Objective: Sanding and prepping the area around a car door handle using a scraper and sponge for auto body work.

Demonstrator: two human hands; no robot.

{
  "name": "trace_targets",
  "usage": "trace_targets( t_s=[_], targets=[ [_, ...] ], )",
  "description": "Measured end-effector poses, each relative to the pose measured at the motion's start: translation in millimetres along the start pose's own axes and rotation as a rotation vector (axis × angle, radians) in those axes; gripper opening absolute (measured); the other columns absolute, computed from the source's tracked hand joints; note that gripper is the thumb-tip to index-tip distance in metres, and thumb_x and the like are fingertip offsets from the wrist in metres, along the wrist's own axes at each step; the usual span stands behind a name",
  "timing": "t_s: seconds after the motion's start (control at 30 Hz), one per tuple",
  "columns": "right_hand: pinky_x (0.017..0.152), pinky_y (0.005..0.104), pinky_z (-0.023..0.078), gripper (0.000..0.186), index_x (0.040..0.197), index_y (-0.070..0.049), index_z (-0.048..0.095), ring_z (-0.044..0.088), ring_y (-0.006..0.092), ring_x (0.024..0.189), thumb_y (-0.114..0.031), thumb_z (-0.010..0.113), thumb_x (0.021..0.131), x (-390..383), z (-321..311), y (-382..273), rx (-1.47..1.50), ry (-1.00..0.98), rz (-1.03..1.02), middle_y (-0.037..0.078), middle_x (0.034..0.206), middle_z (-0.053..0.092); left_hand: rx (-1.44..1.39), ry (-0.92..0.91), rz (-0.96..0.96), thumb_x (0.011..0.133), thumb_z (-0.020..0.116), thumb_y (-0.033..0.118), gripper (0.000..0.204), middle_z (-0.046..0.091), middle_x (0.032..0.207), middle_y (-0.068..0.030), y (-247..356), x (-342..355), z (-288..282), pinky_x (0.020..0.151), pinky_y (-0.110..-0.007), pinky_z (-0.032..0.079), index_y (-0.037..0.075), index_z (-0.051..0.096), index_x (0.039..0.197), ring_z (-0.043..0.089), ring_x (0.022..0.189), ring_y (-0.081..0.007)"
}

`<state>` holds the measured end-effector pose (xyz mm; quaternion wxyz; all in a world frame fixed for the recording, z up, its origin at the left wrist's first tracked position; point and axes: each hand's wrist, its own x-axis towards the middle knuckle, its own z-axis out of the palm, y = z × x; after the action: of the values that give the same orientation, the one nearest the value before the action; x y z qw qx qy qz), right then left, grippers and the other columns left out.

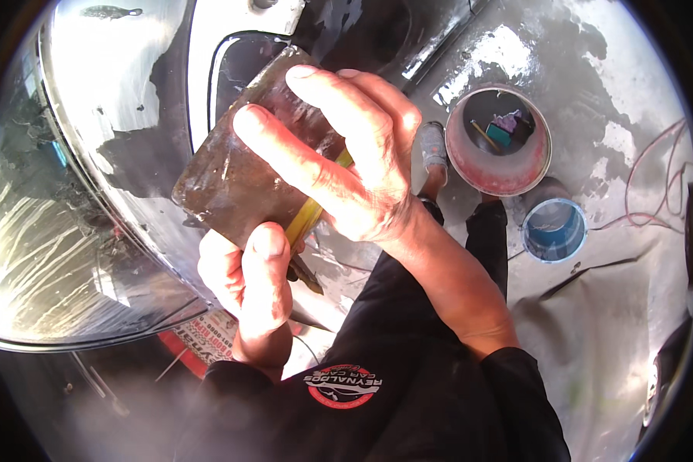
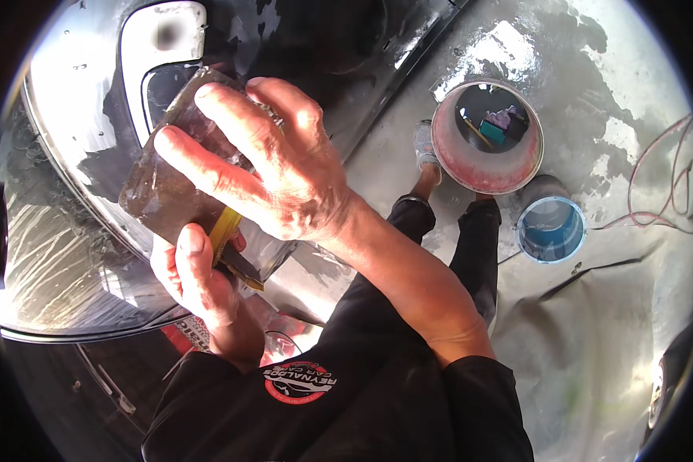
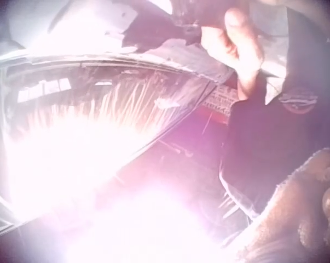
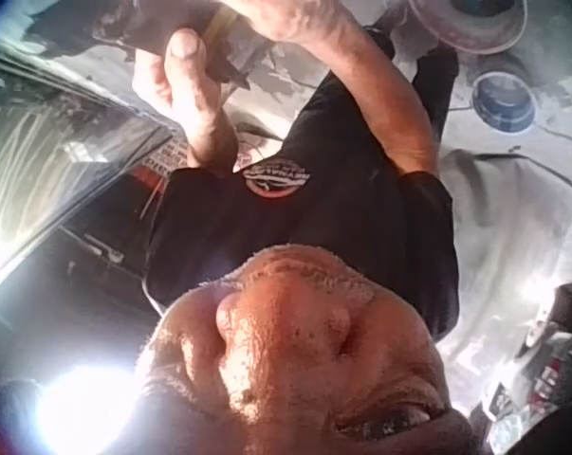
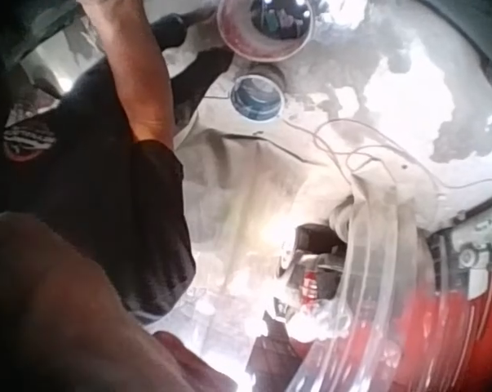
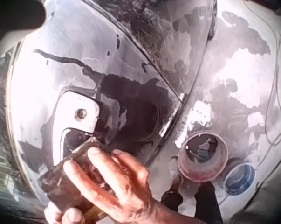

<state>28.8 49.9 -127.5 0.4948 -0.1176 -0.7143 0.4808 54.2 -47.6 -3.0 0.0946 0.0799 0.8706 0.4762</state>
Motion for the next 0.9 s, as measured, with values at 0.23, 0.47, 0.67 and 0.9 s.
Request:
trace_targets(
  t_s=[0.23,0.47,0.67,0.9],
  targets=[
    [0.091,0.0363,0.051,0.043,0.115,-0.013,0.081,0.058,0.0280,0.109,-0.017,0.082,0.072,4.9,0.5,-17.0,0.145,0.024,0.177,0.015,0.125,0.063,0.004,0.157,0.044,0.094,0.057,0.029,0.052,0.072,0.095,-0.0201,14.7,10.4,12.5,0.057,-0.029,0.052,-0.012,0.059,0.127,0.065,0.064,-0.0196],
    [0.097,0.0405,0.043,0.054,0.124,-0.017,0.077,0.051,0.0292,0.107,-0.015,0.082,0.070,4.6,23.0,-22.9,0.108,0.146,0.190,0.012,0.135,0.056,0.051,-0.029,-0.120,0.097,0.059,0.023,0.051,0.065,0.134,-0.0213,31.0,29.9,-14.9,0.105,-0.039,0.049,-0.008,0.058,0.137,0.064,0.122,-0.0277],
    [0.098,0.0409,0.042,0.046,0.124,-0.018,0.077,0.048,0.0305,0.111,-0.023,0.075,0.078,2.7,14.9,-22.7,0.148,0.096,0.231,0.012,0.135,0.056,0.067,0.068,-0.015,0.096,0.060,0.028,0.051,0.070,0.117,-0.0194,14.7,22.7,-6.7,0.084,-0.033,0.051,-0.008,0.061,0.133,0.066,0.098,-0.0221],
    [0.095,0.0400,0.046,0.047,0.123,-0.018,0.077,0.048,0.0315,0.110,-0.024,0.074,0.076,10.2,13.2,-28.8,0.207,0.096,0.287,0.014,0.135,0.057,-0.089,0.079,-0.143,0.095,0.058,0.017,0.059,0.058,0.142,-0.0271,30.7,19.2,-4.7,0.112,-0.043,0.044,-0.012,0.048,0.145,0.060,0.129,-0.0325]
  ],
)
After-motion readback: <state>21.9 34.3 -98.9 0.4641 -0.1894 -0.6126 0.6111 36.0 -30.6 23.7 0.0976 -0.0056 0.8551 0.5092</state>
